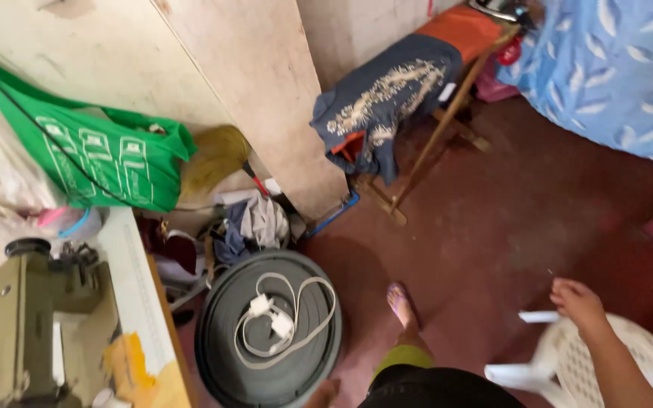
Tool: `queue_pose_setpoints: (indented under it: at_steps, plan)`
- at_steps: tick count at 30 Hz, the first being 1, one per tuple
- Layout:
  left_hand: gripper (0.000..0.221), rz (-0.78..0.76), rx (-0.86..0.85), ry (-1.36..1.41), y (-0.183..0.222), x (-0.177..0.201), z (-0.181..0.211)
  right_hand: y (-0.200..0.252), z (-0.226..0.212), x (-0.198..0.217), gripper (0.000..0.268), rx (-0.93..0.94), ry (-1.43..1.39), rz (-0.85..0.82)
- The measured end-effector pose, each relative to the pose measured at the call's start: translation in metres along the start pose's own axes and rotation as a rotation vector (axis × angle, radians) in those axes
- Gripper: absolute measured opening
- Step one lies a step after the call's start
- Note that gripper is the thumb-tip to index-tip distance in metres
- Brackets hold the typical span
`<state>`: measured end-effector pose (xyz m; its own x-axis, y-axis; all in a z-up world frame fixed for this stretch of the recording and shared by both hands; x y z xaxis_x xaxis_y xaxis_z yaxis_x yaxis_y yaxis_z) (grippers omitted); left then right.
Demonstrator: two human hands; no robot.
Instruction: Ironing a blue embroidered garment using a spray bottle and an electric iron
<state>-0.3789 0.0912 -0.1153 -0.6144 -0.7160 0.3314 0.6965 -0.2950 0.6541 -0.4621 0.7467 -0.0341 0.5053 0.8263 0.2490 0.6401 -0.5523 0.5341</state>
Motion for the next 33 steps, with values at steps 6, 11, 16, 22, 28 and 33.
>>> queue_pose_setpoints:
  at_steps: [6,11,16,22,28,33]
  plan:
    - [0.062,0.066,0.181,0.137,-0.172,0.111,0.063,-0.01,-0.297,-0.216,0.046,-0.027,0.166,-0.366]
    - [0.034,0.41,-0.128,0.686,-0.299,0.244,0.241,-0.106,-0.477,-0.31,0.039,0.258,0.202,-0.447]
    - [0.052,0.388,-0.116,0.955,-0.385,0.32,0.362,-0.167,-0.686,-0.365,0.044,0.506,0.107,-0.449]
    - [0.081,0.728,0.019,1.055,-0.422,0.353,0.42,-0.266,-0.929,-0.455,0.037,0.884,-0.056,-0.526]
    - [0.07,1.019,0.122,1.493,-0.45,0.36,0.438,-0.313,-1.095,-0.569,0.011,1.018,-0.036,-0.582]
    - [0.065,1.265,0.259,1.79,-0.46,0.343,0.416,-0.333,-1.126,-0.64,0.025,1.132,-0.238,-0.874]
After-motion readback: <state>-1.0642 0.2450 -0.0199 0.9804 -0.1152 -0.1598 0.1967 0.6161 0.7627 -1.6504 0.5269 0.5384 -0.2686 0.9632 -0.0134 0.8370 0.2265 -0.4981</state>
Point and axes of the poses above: each hand's wrist, its own y-axis away from the middle knuckle, its own x-axis out of the back of the hand, z = x × y, the point moved 9 cm from there along -y, towards the middle knuckle, and after that the axes turned 11 degrees about -x, right-handed, at the moved point
